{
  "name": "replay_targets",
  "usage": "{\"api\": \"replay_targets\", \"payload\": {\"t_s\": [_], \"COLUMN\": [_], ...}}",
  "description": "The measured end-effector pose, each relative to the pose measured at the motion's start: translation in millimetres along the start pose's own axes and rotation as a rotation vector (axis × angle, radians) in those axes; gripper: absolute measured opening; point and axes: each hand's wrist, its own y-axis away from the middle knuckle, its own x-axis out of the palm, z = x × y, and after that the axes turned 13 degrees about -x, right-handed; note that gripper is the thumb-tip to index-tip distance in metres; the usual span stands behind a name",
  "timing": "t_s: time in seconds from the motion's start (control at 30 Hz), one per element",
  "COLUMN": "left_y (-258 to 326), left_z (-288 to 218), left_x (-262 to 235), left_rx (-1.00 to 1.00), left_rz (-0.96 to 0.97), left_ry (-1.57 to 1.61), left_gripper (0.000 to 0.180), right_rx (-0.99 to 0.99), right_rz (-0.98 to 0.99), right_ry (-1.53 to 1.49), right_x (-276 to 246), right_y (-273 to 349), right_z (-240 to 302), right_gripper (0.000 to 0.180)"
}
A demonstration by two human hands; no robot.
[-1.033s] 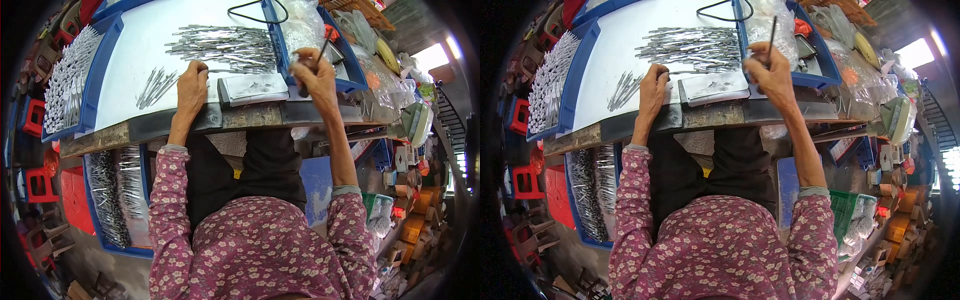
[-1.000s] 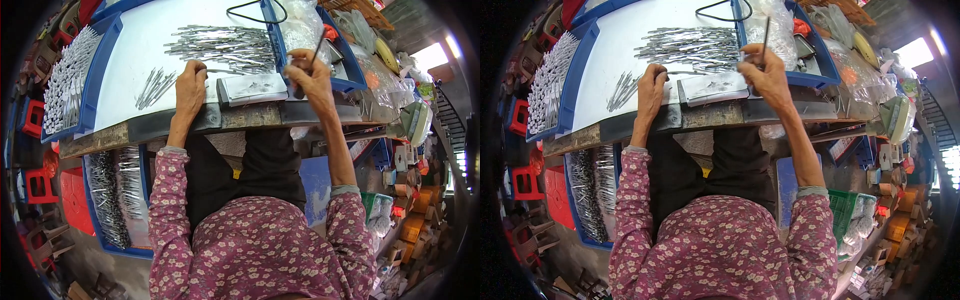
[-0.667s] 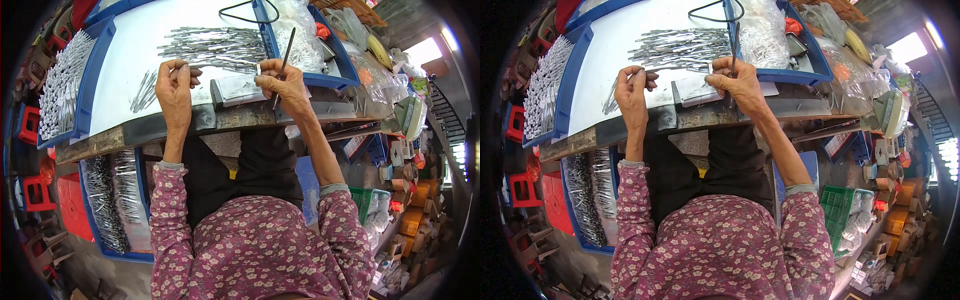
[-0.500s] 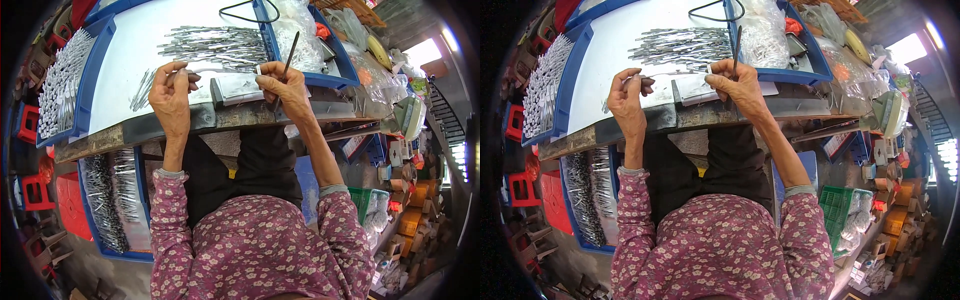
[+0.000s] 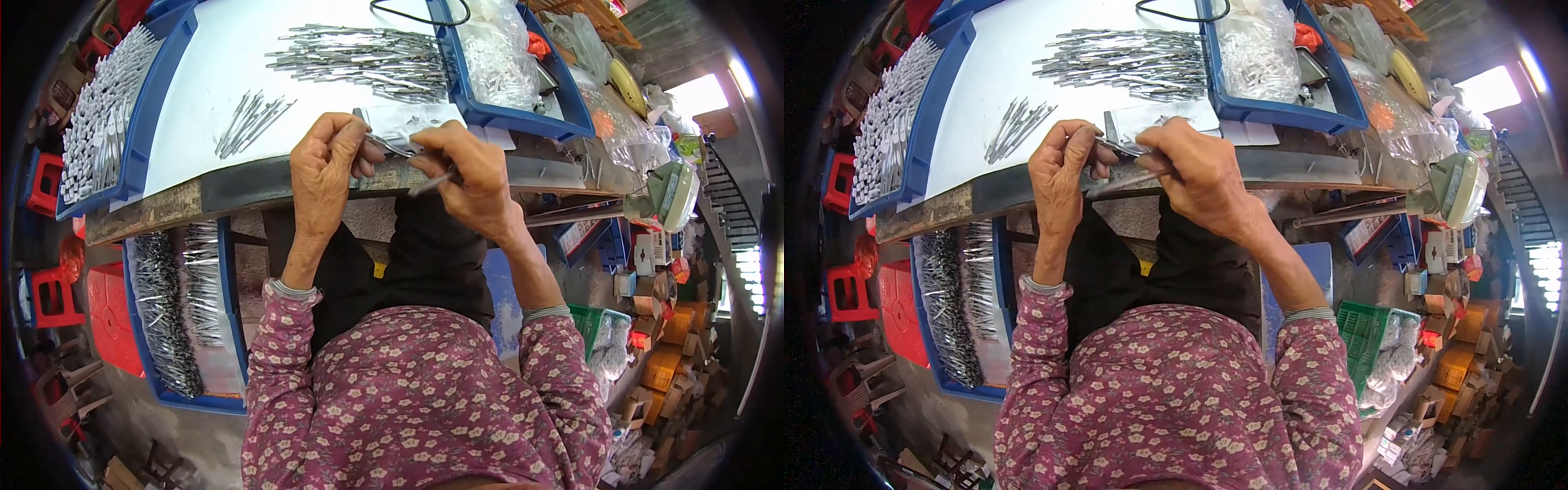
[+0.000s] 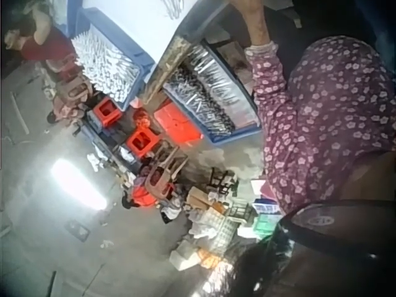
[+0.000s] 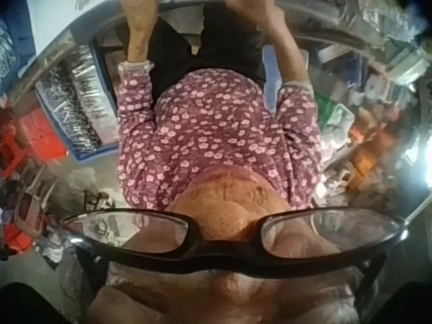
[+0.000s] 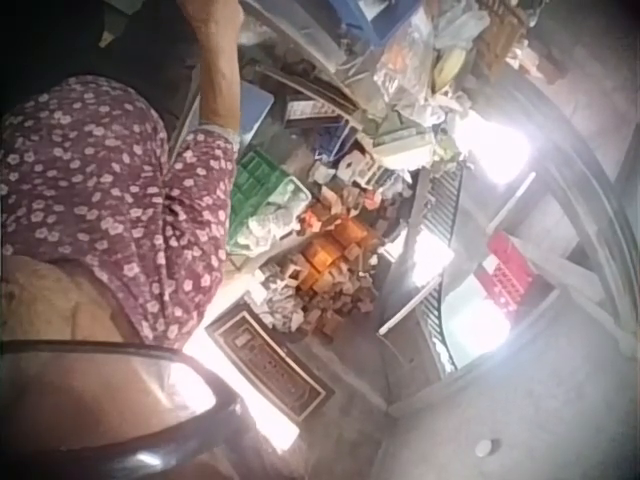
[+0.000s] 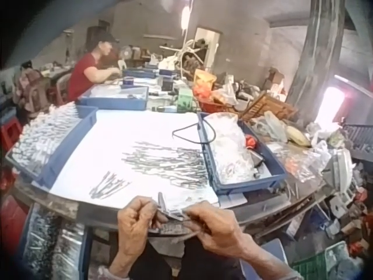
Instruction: Assembling small metal pins into plastic housings at a workbench.
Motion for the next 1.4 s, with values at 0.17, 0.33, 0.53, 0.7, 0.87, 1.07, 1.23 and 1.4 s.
{"api": "replay_targets", "payload": {"t_s": [0.17, 0.33, 0.53, 0.7, 0.87, 1.07, 1.23, 1.4], "left_y": [2, 3, 2, 1, 0, -9, -21, -25], "left_z": [0, 3, 9, 14, 20, 22, 26, 38], "left_x": [2, 3, 3, 0, -1, 4, 2, 3], "left_rx": [-0.010, -0.004, -0.004, -0.030, -0.047, -0.097, 0.039, 0.248], "left_rz": [0.058, 0.071, 0.086, 0.105, 0.103, 0.050, -0.090, -0.248], "left_ry": [-0.013, 0.001, 0.017, 0.067, 0.145, 0.162, -0.292, -0.609], "left_gripper": [0.018, 0.019, 0.019, 0.019, 0.019, 0.017, 0.009, 0.005], "right_rx": [-0.187, -0.218, -0.224, -0.217, -0.180, -0.148, -0.153, -0.133], "right_rz": [0.016, 0.056, 0.087, 0.138, 0.177, 0.250, 0.223, 0.226], "right_ry": [0.235, 0.298, 0.297, 0.291, 0.260, 0.355, 0.432, 0.438], "right_x": [6, 7, 7, 4, 2, -1, 1, 3], "right_y": [3, 7, 9, 8, 10, 4, -2, -3], "right_z": [5, 3, 0, 0, -2, -21, -52, -68], "right_gripper": [0.028, 0.028, 0.027, 0.029, 0.034, 0.039, 0.030, 0.020]}}
